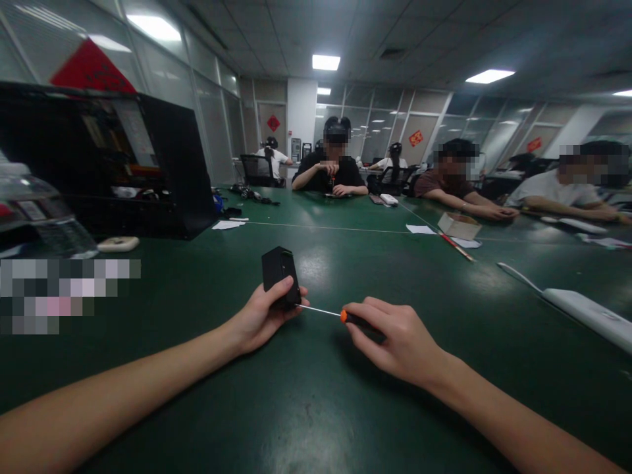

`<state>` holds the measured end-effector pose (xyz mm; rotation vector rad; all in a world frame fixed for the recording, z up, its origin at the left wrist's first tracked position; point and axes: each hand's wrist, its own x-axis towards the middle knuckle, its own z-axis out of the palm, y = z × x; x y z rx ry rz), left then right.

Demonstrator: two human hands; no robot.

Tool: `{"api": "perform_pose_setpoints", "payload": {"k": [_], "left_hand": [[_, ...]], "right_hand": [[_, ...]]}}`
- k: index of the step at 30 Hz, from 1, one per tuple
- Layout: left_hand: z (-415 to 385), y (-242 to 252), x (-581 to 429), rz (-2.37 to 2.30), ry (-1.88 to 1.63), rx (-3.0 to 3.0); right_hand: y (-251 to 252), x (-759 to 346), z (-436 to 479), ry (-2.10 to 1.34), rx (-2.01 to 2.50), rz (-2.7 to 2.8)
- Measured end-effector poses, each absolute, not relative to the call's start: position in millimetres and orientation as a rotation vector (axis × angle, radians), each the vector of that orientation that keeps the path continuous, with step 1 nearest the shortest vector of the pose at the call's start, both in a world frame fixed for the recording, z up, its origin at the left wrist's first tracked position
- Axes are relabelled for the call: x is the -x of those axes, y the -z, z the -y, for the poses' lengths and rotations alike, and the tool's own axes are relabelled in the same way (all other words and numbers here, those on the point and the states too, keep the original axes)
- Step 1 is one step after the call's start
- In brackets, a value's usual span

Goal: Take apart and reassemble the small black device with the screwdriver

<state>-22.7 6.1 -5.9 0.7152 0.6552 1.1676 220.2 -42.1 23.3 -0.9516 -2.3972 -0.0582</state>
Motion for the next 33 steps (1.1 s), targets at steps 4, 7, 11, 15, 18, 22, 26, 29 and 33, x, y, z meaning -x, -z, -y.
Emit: {"api": "perform_pose_setpoints", "payload": {"k": [4,7,11,15,18,22,26,29,33], "left_hand": [[-5.8,4.4,22.3,-0.659,-1.171,-0.720],[-4.8,2.5,22.1,-0.689,-1.179,-0.706],[-4.2,2.5,22.1,-0.703,-1.175,-0.709],[-4.9,4.4,22.1,-0.680,-1.179,-0.724],[-5.6,5.2,22.1,-0.671,-1.182,-0.722],[-5.4,5.0,22.5,-0.674,-1.178,-0.728],[-4.6,3.7,22.4,-0.668,-1.170,-0.733],[-4.5,3.1,21.7,-0.669,-1.174,-0.719],[-5.1,3.9,21.2,-0.672,-1.176,-0.715]], "right_hand": [[-23.7,-219.7,43.9,0.065,0.945,2.380],[-23.6,-219.9,43.2,0.099,0.952,2.366],[-23.9,-220.5,42.6,0.173,0.960,2.379],[-26.5,-220.7,45.3,0.253,0.941,2.407],[-27.6,-220.5,47.2,0.260,0.933,2.422],[-25.0,-219.9,47.2,0.255,0.947,2.428],[-23.0,-219.7,47.3,0.225,0.937,2.423],[-24.2,-219.8,47.5,0.220,0.934,2.405],[-25.9,-219.6,46.6,0.227,0.921,2.396]]}}
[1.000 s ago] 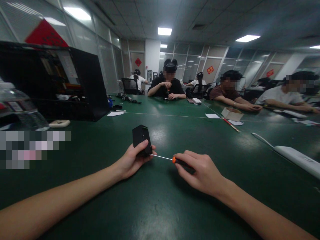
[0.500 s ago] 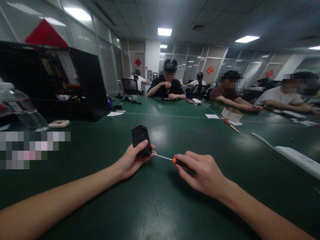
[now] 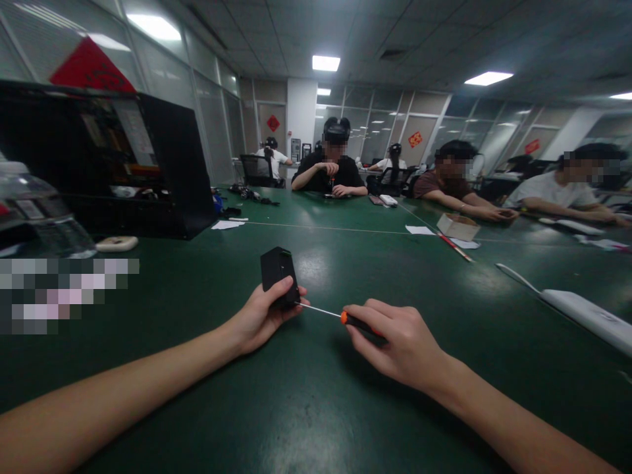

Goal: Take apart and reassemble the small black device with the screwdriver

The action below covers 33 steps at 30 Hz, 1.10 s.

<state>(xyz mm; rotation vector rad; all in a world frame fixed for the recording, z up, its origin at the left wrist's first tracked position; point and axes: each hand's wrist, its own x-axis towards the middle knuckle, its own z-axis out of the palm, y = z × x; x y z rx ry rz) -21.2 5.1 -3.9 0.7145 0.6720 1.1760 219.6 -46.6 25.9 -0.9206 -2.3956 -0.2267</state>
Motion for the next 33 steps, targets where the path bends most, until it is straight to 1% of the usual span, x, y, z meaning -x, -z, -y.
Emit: {"api": "perform_pose_setpoints", "payload": {"k": [3,5,9,11,14,16,17,19,22,25,26,27,28,29,30,33], "left_hand": [[-5.6,5.0,21.8,-0.670,-1.179,-0.720],[-5.8,5.5,22.1,-0.669,-1.186,-0.723],[-6.3,6.3,21.9,-0.678,-1.206,-0.737],[-6.9,7.2,21.7,-0.692,-1.212,-0.745],[-8.1,9.0,21.5,-0.694,-1.220,-0.743],[-8.9,9.9,21.6,-0.688,-1.225,-0.733],[-9.3,10.1,21.7,-0.686,-1.227,-0.727],[-10.0,10.1,21.8,-0.687,-1.234,-0.714],[-11.1,9.3,21.7,-0.699,-1.251,-0.697],[-12.3,8.3,21.4,-0.722,-1.265,-0.679],[-12.5,8.0,21.3,-0.729,-1.267,-0.675],[-12.8,7.8,21.3,-0.734,-1.267,-0.674],[-13.0,7.7,21.3,-0.740,-1.267,-0.676],[-13.1,7.7,21.3,-0.746,-1.265,-0.681],[-13.1,7.8,21.3,-0.752,-1.265,-0.688],[-12.9,8.5,21.3,-0.762,-1.263,-0.720]], "right_hand": [[-25.0,-219.2,46.1,0.276,0.927,2.403],[-23.7,-219.2,46.8,0.371,0.929,2.417],[-22.8,-218.8,53.0,0.733,0.861,2.471],[-23.8,-217.7,57.9,0.858,0.820,2.488],[-24.8,-214.2,63.5,0.891,0.816,2.480],[-24.2,-210.2,64.2,0.796,0.865,2.466],[-23.7,-207.8,63.4,0.673,0.918,2.453],[-23.0,-202.8,59.7,0.255,1.049,2.382],[-22.5,-197.0,50.4,-0.616,1.219,2.124],[-20.5,-196.0,41.3,-1.464,1.267,1.729],[-19.5,-196.4,39.4,-1.652,1.256,1.629],[-18.3,-197.0,38.1,-1.741,1.249,1.587],[-17.2,-197.7,37.6,-1.715,1.250,1.628],[-16.1,-198.6,37.8,-1.564,1.254,1.746],[-15.0,-199.5,38.6,-1.301,1.251,1.907],[-12.3,-202.7,43.1,-0.233,1.155,2.302]]}}
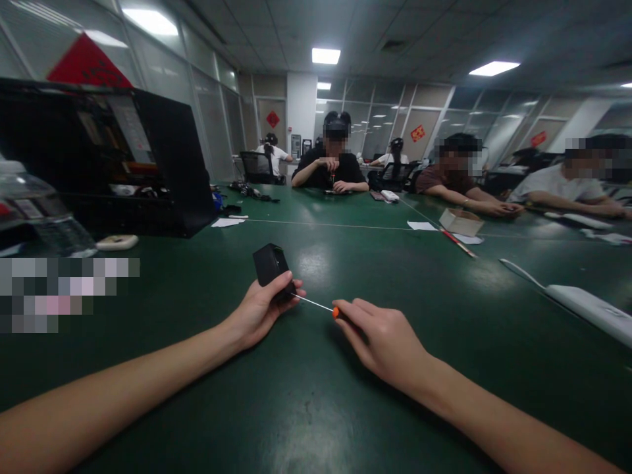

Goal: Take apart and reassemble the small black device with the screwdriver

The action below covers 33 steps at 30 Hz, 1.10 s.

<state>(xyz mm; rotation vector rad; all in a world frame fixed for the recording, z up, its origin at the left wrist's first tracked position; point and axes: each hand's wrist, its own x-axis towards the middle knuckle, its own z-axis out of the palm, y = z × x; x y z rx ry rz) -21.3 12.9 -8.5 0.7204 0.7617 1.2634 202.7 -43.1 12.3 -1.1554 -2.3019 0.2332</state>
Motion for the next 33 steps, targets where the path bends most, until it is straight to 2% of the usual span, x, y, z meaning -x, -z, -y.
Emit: {"api": "perform_pose_setpoints", "payload": {"k": [2,4,6,10,11,13,14,16,22,23,24,26,33], "left_hand": [[-12.6,9.0,21.2,-0.762,-1.265,-0.736],[-12.3,9.0,20.9,-0.757,-1.268,-0.730],[-12.1,8.4,20.5,-0.756,-1.271,-0.707],[-12.3,6.0,19.6,-0.759,-1.297,-0.671],[-12.6,5.6,19.6,-0.758,-1.306,-0.664],[-13.4,5.1,19.7,-0.759,-1.317,-0.650],[-13.7,5.2,19.7,-0.761,-1.317,-0.647],[-13.6,6.2,19.4,-0.768,-1.313,-0.655],[-2.6,11.1,14.3,-0.708,-1.209,-0.846],[-0.3,11.2,13.6,-0.689,-1.210,-0.862],[1.3,10.9,13.1,-0.680,-1.212,-0.869],[2.6,9.5,12.9,-0.679,-1.226,-0.854],[-3.5,7.6,15.6,-0.673,-1.315,-0.747]], "right_hand": [[-11.5,-203.4,46.4,0.234,1.101,2.391],[-12.1,-201.3,48.8,0.287,1.107,2.396],[-13.8,-196.2,49.6,-0.088,1.144,2.341],[-15.7,-186.2,46.7,-1.493,1.187,1.820],[-15.5,-185.3,45.6,-1.748,1.156,1.656],[-14.5,-185.3,43.9,-1.977,1.091,1.511],[-13.8,-185.8,43.4,-1.929,1.092,1.580],[-12.4,-187.2,43.4,-1.622,1.145,1.830],[-7.5,-188.6,48.4,-0.098,1.174,2.445],[-7.3,-188.1,49.7,0.066,1.157,2.493],[-7.5,-187.4,51.0,0.106,1.147,2.513],[-9.2,-186.2,53.3,-0.026,1.132,2.492],[-21.2,-185.7,55.2,-0.842,1.251,2.123]]}}
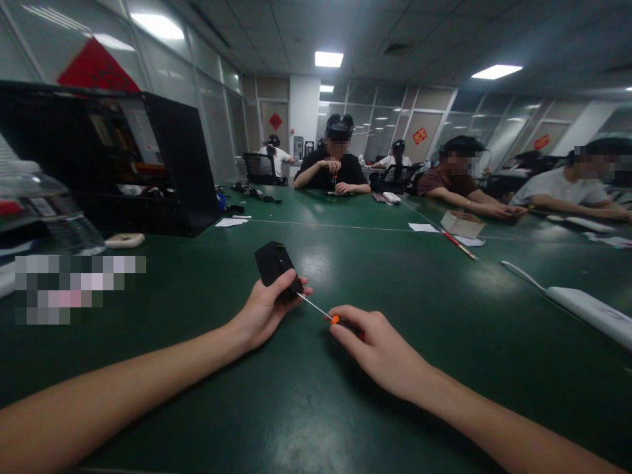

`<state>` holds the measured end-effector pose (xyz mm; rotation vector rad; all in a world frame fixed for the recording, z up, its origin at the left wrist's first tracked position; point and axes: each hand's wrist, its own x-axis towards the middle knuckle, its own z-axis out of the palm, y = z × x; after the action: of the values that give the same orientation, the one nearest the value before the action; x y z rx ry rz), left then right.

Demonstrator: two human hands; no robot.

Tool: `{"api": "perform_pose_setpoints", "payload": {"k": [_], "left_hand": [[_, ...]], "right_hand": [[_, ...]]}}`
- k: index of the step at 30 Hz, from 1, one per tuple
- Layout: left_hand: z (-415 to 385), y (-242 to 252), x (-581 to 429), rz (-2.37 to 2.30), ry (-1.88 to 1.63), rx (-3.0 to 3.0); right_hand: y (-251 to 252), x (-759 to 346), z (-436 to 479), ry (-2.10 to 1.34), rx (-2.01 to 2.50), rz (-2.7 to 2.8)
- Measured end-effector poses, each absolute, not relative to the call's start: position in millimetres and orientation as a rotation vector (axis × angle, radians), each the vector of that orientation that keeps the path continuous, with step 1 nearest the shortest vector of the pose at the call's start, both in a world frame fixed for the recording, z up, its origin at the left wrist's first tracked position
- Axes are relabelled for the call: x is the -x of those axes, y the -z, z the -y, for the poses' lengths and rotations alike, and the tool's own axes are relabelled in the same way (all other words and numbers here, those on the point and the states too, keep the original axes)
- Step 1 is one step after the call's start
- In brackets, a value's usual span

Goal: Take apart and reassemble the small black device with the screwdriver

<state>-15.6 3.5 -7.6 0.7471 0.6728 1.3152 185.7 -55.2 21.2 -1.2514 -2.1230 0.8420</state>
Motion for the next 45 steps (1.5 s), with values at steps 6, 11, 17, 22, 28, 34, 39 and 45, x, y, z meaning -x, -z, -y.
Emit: {"api": "perform_pose_setpoints", "payload": {"k": [6,11,17,22,28,34,39,45], "left_hand": [[-0.3,4.4,13.4,-0.629,-1.356,-0.681],[3.7,-1.1,8.2,-0.670,-1.381,-0.542],[8.8,-1.4,6.8,-0.697,-1.282,-0.554],[7.6,0.2,9.2,-0.626,-1.225,-0.596],[3.3,5.1,13.9,-0.600,-1.151,-0.649],[-0.3,14.0,14.9,-0.607,-1.052,-0.944],[-13.6,9.8,30.2,-0.665,-1.121,-1.179],[-20.4,0.9,49.7,-0.746,-1.019,-1.489]], "right_hand": [[-9.9,-171.5,57.6,-1.843,1.041,1.436],[9.3,-143.5,59.3,-1.920,0.816,1.237],[14.1,-124.4,56.9,-1.781,0.778,1.276],[9.2,-143.4,46.5,-1.603,0.960,1.424],[4.4,-160.4,33.2,-0.933,1.104,1.773],[-3.5,-170.8,25.9,-0.701,1.046,1.975],[-11.8,-183.9,19.8,-0.622,1.005,2.121],[-12.4,-194.0,13.9,-0.449,0.942,2.320]]}}
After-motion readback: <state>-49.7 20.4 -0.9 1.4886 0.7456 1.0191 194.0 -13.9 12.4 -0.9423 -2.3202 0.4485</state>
